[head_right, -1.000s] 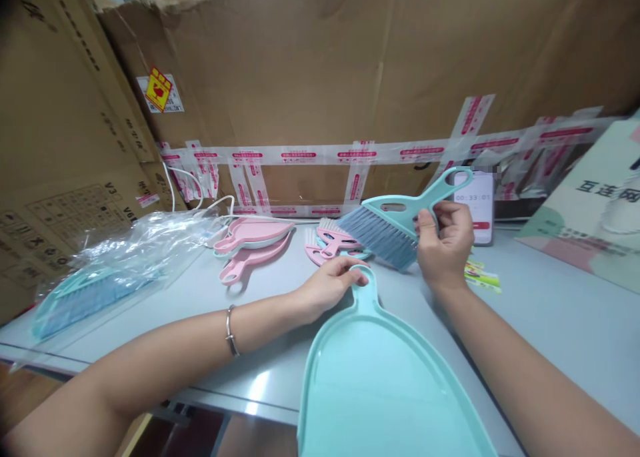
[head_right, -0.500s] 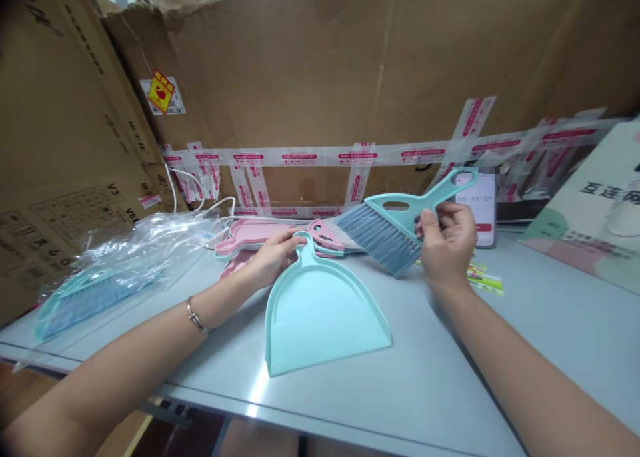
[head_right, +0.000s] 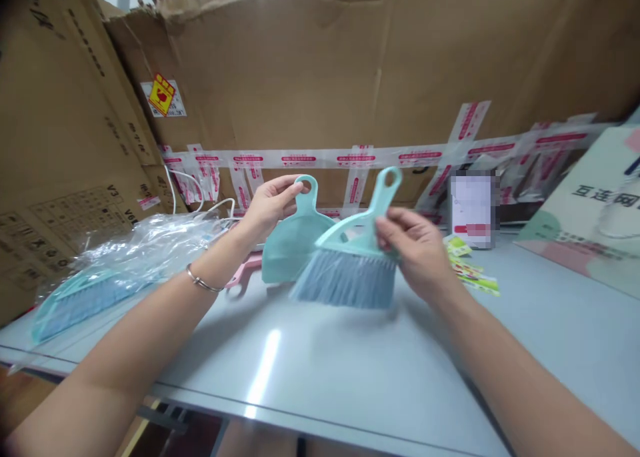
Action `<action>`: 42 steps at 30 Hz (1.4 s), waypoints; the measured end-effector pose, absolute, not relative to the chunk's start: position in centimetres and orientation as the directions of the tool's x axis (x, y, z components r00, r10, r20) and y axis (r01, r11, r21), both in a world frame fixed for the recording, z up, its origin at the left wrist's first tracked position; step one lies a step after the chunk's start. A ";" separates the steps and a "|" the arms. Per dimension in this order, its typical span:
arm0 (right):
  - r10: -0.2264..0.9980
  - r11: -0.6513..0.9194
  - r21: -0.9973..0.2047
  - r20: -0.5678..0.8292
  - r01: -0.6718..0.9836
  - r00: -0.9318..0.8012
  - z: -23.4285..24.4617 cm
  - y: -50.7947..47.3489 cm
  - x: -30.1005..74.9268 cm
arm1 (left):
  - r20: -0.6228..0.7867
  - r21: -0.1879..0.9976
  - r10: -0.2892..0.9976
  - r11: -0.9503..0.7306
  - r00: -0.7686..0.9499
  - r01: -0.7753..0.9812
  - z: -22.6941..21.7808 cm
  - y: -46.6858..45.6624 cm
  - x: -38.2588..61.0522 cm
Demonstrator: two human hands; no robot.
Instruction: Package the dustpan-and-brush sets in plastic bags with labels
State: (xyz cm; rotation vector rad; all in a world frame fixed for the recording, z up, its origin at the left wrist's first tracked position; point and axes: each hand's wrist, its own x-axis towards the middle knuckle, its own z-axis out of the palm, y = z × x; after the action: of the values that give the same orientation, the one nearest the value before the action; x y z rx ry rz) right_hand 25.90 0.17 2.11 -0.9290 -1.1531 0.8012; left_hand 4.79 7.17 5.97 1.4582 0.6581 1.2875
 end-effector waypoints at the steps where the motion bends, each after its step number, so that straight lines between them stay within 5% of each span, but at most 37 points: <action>1: 0.902 0.401 -0.916 0.399 0.023 0.163 1.7 -0.1 24.8 | 0.365 0.923 0.887 -0.305 0.284 -0.232 5.8 7.2 5.1; 6: 0.829 0.521 -0.799 0.558 0.299 0.046 0.6 -0.3 20.5 | 0.351 0.935 0.854 -0.297 0.383 -0.194 4.9 6.7 5.2; 17: 0.720 0.648 -0.664 0.694 0.372 -0.017 1.1 0.2 17.2 | 0.332 0.878 0.783 -0.461 0.527 0.132 2.5 2.0 0.3; 25: 0.400 0.662 -0.239 0.914 0.711 -0.065 -0.9 0.0 18.0 | 0.395 0.838 0.826 -0.503 0.402 0.210 1.4 1.9 0.7; 28: 0.568 0.603 -0.430 0.823 0.672 0.017 -1.1 0.2 19.2 | 0.369 0.848 0.847 -0.475 0.382 0.233 1.4 1.8 0.7; 32: 0.856 0.503 -0.736 0.498 0.453 -0.142 -1.2 0.3 19.6 | 0.352 0.849 0.861 -0.459 0.367 0.261 1.4 1.6 0.5; 42: 0.878 0.468 -0.758 0.457 0.454 -0.143 -1.5 -0.9 18.6 | 0.315 0.807 0.875 -0.451 0.368 0.382 2.7 0.8 0.1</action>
State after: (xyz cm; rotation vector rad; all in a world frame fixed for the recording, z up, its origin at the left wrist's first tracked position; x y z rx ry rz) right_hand 18.61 -0.88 -1.47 -1.1357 -1.7712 0.5620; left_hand 0.14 0.77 2.69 1.9984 1.0830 1.0029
